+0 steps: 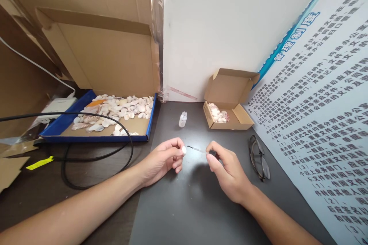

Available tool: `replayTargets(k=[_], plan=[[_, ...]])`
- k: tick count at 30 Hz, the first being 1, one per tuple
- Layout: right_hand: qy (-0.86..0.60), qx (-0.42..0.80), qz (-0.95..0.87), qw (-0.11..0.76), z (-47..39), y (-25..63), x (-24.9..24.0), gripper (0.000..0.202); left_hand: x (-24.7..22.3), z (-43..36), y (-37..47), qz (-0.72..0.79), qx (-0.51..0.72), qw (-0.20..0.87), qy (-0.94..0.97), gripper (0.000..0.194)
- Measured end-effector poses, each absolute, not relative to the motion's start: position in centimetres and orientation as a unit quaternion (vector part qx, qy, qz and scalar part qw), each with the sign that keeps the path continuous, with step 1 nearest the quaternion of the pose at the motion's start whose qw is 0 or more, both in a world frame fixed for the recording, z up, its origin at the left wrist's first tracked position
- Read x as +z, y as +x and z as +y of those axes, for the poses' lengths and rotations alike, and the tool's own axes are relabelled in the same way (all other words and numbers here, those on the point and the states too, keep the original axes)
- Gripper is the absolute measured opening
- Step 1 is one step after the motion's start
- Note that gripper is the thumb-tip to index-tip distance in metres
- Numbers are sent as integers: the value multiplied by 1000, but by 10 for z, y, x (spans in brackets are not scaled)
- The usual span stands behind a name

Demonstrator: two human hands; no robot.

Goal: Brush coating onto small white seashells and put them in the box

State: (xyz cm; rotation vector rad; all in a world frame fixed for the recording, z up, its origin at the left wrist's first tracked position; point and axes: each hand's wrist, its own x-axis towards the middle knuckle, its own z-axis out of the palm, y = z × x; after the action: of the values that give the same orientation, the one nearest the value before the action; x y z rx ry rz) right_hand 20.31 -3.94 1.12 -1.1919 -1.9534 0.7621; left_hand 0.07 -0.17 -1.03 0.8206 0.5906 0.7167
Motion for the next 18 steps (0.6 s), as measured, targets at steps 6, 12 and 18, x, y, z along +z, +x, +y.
replayTargets(k=[6, 12, 18], plan=[[-469, 286, -764, 339, -39, 202, 13, 27, -11, -2, 0, 273, 330, 815, 389, 17], [-448, 303, -770, 338, -38, 202, 13, 25, -10, -2, 1, 270, 329, 817, 388, 15], [-464, 288, -760, 353, -39, 202, 13, 27, -9, -2, 1, 278, 337, 817, 376, 12]])
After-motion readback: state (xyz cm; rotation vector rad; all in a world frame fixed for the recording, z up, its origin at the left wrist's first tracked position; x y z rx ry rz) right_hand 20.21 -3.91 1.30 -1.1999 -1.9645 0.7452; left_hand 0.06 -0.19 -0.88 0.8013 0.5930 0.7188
